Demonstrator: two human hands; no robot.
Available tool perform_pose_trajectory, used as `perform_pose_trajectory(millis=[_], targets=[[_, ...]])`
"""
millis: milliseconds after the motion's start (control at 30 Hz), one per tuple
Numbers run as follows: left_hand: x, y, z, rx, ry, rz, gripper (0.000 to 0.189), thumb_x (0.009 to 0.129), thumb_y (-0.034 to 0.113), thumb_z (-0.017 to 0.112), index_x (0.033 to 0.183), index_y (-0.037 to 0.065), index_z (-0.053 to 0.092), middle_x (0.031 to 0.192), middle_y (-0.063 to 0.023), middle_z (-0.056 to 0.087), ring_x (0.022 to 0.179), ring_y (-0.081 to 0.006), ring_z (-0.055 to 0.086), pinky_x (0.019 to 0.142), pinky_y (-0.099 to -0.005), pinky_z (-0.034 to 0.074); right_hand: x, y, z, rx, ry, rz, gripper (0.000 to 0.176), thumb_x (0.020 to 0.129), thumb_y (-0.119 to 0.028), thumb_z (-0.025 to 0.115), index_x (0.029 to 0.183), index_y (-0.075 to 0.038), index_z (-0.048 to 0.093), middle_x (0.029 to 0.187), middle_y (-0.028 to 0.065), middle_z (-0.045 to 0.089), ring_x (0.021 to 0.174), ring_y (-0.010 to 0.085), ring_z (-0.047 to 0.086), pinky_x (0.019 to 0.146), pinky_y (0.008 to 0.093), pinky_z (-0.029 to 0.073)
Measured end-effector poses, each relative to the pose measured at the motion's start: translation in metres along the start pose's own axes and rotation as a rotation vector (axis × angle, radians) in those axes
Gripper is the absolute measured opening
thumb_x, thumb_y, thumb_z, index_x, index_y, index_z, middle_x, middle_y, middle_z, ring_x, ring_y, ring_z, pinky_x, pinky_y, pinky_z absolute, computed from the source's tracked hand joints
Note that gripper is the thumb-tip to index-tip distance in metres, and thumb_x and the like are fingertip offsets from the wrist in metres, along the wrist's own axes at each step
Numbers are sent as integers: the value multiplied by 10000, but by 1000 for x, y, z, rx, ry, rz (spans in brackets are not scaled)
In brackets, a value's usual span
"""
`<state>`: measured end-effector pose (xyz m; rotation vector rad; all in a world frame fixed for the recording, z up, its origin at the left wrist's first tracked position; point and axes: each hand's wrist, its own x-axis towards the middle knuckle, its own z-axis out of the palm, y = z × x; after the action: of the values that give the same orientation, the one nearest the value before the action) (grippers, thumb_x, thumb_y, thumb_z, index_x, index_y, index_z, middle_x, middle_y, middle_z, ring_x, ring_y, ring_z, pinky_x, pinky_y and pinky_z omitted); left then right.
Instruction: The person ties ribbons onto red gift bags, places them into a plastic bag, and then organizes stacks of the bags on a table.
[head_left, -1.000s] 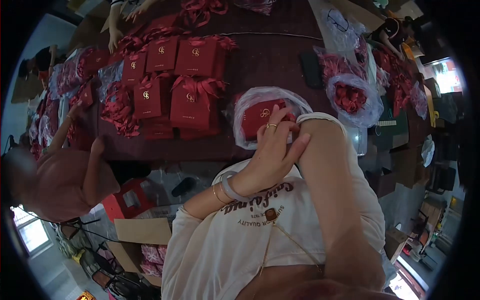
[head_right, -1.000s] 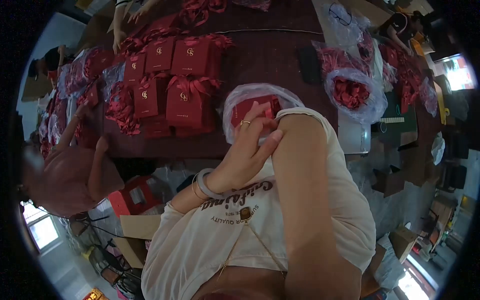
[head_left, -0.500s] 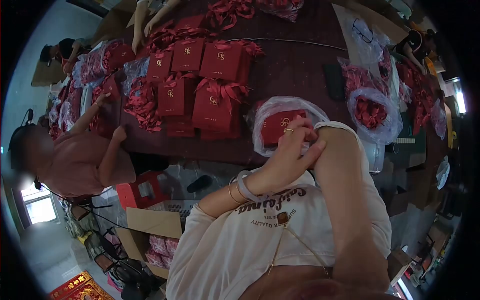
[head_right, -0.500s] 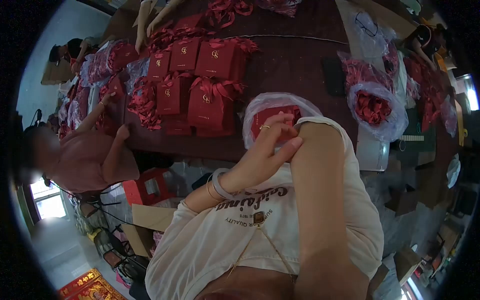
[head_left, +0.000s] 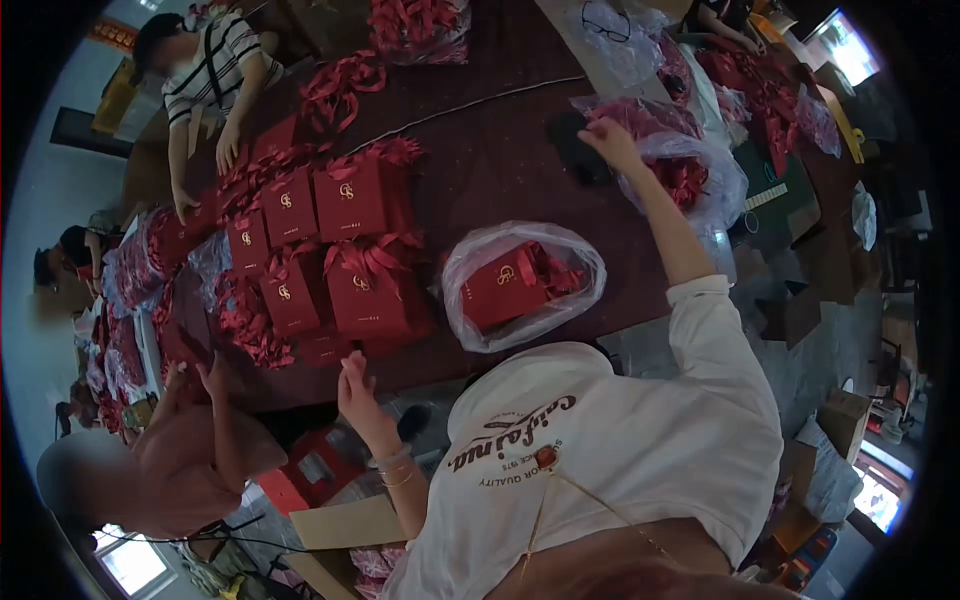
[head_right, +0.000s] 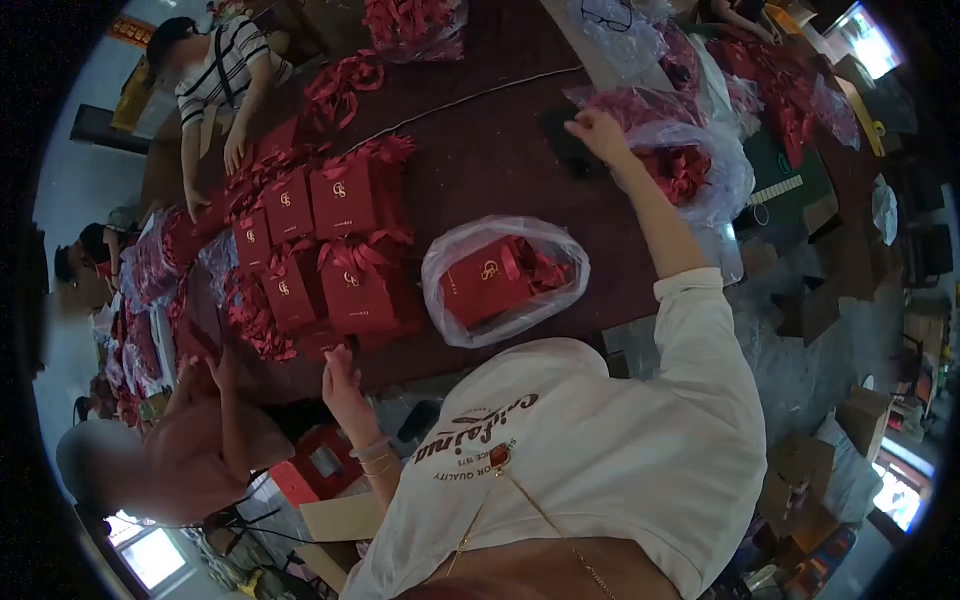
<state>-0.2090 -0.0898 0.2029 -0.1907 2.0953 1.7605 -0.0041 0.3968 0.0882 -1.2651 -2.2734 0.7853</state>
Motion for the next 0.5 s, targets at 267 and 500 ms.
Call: perform_pose_trajectory(millis=[267, 500], targets=[[1, -30, 5, 72, -121, -21, 313, 881, 283, 571, 1119, 80, 577, 1117, -12, 598, 1041, -109, 527, 819, -260, 365, 6, 11, 67, -590, -70, 319, 828, 625, -591, 696, 1108, 51, 496, 1132, 211, 498, 1075, 370, 479, 867, 438, 442], [8, -35, 8, 79, -116, -77, 288, 875, 280, 582, 1080, 79, 598, 1089, -7, 605, 1014, -97, 526, 802, -245, 369, 13, 7, 79, -490, 17, 579, 908, 522, -596, 746, 1122, 42, 503, 1201, 233, 430, 1147, 374, 398, 955, 454, 329]])
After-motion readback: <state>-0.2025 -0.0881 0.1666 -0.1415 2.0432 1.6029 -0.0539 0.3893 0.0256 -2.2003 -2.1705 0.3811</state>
